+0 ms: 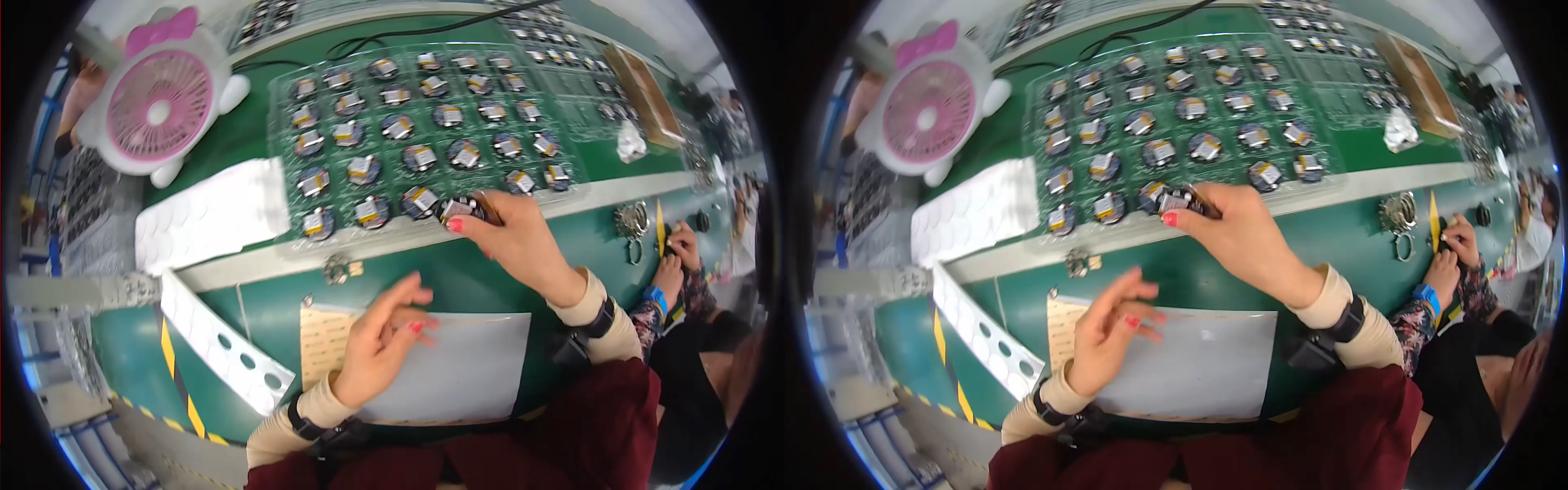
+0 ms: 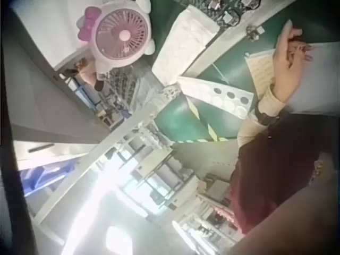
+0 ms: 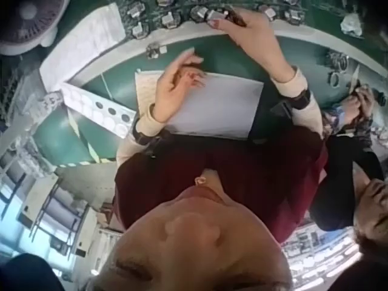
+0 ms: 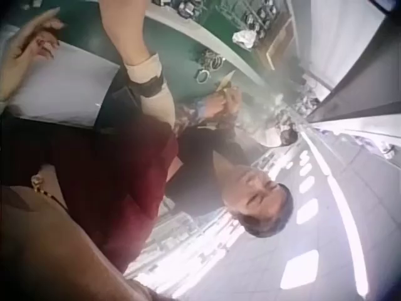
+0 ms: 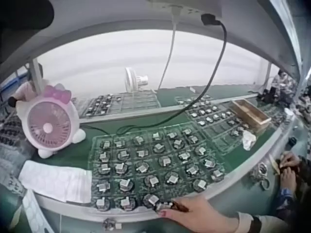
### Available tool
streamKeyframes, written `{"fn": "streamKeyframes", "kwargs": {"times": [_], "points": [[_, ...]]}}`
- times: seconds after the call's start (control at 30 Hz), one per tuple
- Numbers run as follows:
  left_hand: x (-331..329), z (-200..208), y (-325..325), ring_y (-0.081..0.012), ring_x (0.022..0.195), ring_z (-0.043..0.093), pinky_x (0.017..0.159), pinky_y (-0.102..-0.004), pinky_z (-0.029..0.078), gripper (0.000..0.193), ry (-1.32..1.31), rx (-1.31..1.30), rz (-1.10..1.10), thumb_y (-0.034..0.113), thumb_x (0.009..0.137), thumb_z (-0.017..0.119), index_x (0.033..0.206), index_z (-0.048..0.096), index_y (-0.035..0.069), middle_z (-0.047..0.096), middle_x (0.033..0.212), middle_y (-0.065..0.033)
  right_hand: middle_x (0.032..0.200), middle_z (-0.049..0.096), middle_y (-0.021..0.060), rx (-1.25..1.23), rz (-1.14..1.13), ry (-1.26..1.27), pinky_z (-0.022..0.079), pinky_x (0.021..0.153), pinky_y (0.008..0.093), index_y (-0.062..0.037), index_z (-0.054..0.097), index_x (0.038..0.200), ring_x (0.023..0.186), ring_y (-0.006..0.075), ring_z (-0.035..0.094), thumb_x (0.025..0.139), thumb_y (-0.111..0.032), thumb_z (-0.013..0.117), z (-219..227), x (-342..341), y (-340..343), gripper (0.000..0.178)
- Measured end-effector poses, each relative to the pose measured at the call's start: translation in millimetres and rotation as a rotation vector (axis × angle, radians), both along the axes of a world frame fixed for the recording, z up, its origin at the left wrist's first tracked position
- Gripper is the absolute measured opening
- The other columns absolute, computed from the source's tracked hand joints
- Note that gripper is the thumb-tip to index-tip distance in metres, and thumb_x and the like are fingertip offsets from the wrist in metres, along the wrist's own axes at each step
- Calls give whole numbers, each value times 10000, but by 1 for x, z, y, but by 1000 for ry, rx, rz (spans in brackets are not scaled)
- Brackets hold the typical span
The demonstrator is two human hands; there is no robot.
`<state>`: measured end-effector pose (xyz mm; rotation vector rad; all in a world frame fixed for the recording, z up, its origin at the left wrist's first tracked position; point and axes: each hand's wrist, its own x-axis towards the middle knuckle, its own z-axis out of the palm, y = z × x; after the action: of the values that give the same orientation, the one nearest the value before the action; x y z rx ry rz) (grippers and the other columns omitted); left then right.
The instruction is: Assembling and inspecting small electronic components on a factory production line.
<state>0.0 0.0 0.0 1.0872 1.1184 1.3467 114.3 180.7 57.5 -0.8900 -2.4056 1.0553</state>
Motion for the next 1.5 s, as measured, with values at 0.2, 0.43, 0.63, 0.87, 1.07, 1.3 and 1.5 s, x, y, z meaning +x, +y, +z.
{"fn": "streamKeyframes", "kwargs": {"times": [0.2, 0.43, 0.63, 0.87, 1.07, 1.3, 1.5], "points": [[-8, 22, -14, -201, 893, 571, 677, -310, 534, 413, -219, -26, 416, -11, 869, 433, 1275, 363, 21, 544, 1048, -114, 583, 464, -18, -655, 159, 211, 279, 445, 191, 1, 590, 866, 513, 26, 374, 830, -122, 566, 1, -18, -78, 131], [-19, 27, -30, -134, 834, 571, 698, -273, 523, 332, -137, 26, 427, -20, 848, 482, 1180, 475, -13, 576, 1003, -93, 782, 527, -12, -348, 187, 344, 301, 441, 177, -3, 547, 979, 538, 3, 388, 791, -42, 597, -18, -22, -104, 198], [-21, 25, -28, -109, 807, 572, 693, -241, 520, 274, -238, 47, 369, -8, 838, 517, 1111, 511, -27, 589, 966, -75, 850, 548, 3, -611, 157, 355, 331, 446, 160, -18, 467, 1137, 540, 7, 402, 787, 9, 580, -10, -17, -105, 369], [-23, 18, -24, -79, 715, 569, 569, -216, 517, 124, -255, -86, 457, 9, 832, 531, 953, 522, -17, 569, 824, -33, 828, 548, 4, -645, 186, 336, 330, 453, 171, -2, 545, 1055, 539, 24, 419, 812, 1, 547, -14, -12, -95, 243], [-18, 25, -20, -50, 658, 538, 505, -203, 506, 51, -345, -144, 472, 17, 833, 526, 863, 486, 8, 538, 743, -7, 797, 558, 13, -307, 167, 333, 323, 456, 180, 12, 604, 967, 544, 33, 432, 823, -21, 539, -19, -13, -81, 161], [-19, 20, -23, -22, 606, 490, 459, -171, 442, 99, 9, -101, 436, 31, 803, 563, 865, 487, 16, 522, 714, 3, 792, 574, 62, -16, 285, 356, 361, 466, 195, 14, 602, 920, 547, 87, 486, 765, 19, 573, -18, -16, -83, 158], [-14, 18, -24, -19, 561, 464, 441, -168, 408, 102, 160, -156, 438, 18, 787, 565, 861, 495, 12, 518, 681, 3, 778, 558, 93, 265, 379, 334, 412, 473, 239, 20, 567, 828, 546, 136, 519, 696, 51, 600, -27, -15, -80, 140]]}}
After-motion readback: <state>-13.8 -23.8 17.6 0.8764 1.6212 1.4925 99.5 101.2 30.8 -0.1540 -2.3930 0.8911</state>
